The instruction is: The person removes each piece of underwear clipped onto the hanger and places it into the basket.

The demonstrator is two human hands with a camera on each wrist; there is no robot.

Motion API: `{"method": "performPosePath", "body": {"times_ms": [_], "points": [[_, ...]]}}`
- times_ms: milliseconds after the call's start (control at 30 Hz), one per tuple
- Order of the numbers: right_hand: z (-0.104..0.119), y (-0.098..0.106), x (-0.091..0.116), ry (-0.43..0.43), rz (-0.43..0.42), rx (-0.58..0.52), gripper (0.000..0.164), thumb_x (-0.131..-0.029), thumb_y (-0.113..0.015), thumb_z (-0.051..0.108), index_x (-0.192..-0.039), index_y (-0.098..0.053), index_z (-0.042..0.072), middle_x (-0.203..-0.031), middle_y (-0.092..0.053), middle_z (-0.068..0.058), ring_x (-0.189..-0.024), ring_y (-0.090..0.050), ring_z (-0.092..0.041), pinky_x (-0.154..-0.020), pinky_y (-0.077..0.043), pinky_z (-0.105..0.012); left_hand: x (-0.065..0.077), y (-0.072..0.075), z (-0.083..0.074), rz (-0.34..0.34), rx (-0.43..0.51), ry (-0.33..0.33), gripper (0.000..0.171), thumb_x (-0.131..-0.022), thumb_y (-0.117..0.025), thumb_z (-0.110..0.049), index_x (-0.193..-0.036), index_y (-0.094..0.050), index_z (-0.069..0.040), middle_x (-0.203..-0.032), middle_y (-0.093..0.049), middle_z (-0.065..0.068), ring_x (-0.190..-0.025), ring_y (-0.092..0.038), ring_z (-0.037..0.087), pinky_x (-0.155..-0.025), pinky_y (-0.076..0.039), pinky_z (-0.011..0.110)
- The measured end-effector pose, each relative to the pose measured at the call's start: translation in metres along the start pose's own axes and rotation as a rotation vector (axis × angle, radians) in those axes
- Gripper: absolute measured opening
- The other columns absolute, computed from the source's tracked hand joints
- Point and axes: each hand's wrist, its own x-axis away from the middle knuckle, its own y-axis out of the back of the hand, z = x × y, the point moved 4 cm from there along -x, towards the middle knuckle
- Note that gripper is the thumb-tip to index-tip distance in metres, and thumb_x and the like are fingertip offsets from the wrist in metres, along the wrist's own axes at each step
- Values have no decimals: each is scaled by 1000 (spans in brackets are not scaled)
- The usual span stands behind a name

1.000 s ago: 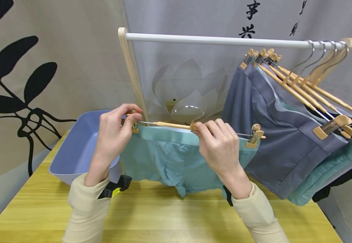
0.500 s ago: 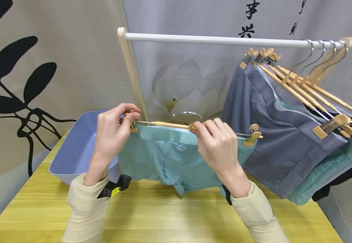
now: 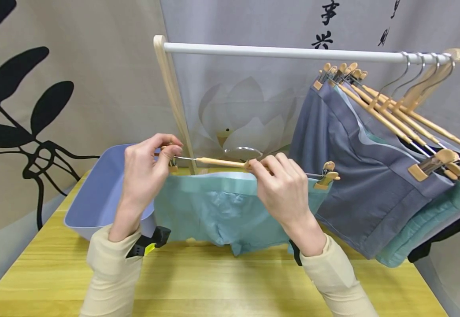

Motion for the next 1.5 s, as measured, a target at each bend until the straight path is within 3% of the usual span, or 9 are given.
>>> {"method": "performPosePath", "body": {"times_ms": [367, 600, 667, 800, 900, 1000, 1167, 1367, 1500], "points": [[-1, -2, 0, 18, 38, 15, 12, -85, -63, 15, -77, -68, 7, -66, -57, -8, -55, -45, -24, -47, -36, -33, 2, 0, 2, 25, -24, 4, 14, -84, -63, -14, -82, -67, -1, -72, -68, 9, -50, -51, 14, -47, -31, 18], [-3, -3, 2, 41, 72, -26, 16, -86, -62, 14, -76, -68, 3, -66, -57, -7, -57, -44, -21, -46, -35, -31, 7, -5, 1, 103, -65, 15, 22, -88, -57, -17, -95, -65, 2, -85, -67, 13, -68, -59, 22, -61, -48, 29], [-3, -4, 3, 46, 95, -36, 10, -83, -65, 11, -78, -68, 3, -67, -58, -7, -59, -46, -20, -47, -37, -30, 8, -7, -3, 58, -140, -34, 26, -88, -56, -17, -102, -63, 4, -97, -66, 17, -88, -62, 28, -78, -51, 34], [-2, -8, 4, 66, 128, -54, 2, -79, -66, 5, -80, -68, 5, -72, -62, -6, -61, -48, -20, -48, -39, -29, 14, -16, -19, -86, -337, -257, 25, -90, -54, -8, -111, -61, 2, -118, -59, 20, -122, -48, 34, -106, -35, 42], [0, -10, 4, 93, 136, -60, 2, -80, -65, 6, -80, -67, 6, -72, -63, -5, -60, -46, -19, -47, -38, -29, 22, -29, -34, -108, -406, -467, 22, -90, -53, -5, -109, -63, -2, -116, -61, 16, -118, -52, 31, -106, -36, 38], [2, -11, 5, 119, 138, -61, 9, -85, -62, 11, -80, -66, 5, -71, -62, -6, -58, -45, -20, -47, -37, -28, 30, -45, -41, -46, -438, -579, 19, -87, -59, -12, -104, -66, -7, -105, -66, 9, -105, -58, 26, -96, -45, 33], [5, -12, 5, 130, 148, -62, 16, -89, -57, 16, -82, -66, 4, -73, -62, -6, -60, -47, -21, -50, -40, -30, 38, -58, -35, 11, -465, -537, 15, -85, -62, -20, -98, -67, -14, -92, -64, 1, -90, -56, 21, -78, -45, 32], [5, -12, 7, 133, 165, -23, 9, -83, -64, 14, -83, -65, 5, -70, -61, -6, -60, -47, -22, -51, -38, -32, 39, -62, -30, 10, -363, -460, 8, -87, -59, -17, -89, -67, -14, -84, -62, -1, -80, -52, 19, -67, -39, 28], [5, -9, 10, 179, 187, 35, 14, -87, -60, 19, -84, -65, 6, -72, -60, -7, -66, -48, -25, -57, -38, -35, 41, -64, -28, 25, -305, -426, 8, -86, -59, -14, -86, -67, -14, -81, -61, -1, -77, -51, 19, -64, -38, 28]]}}
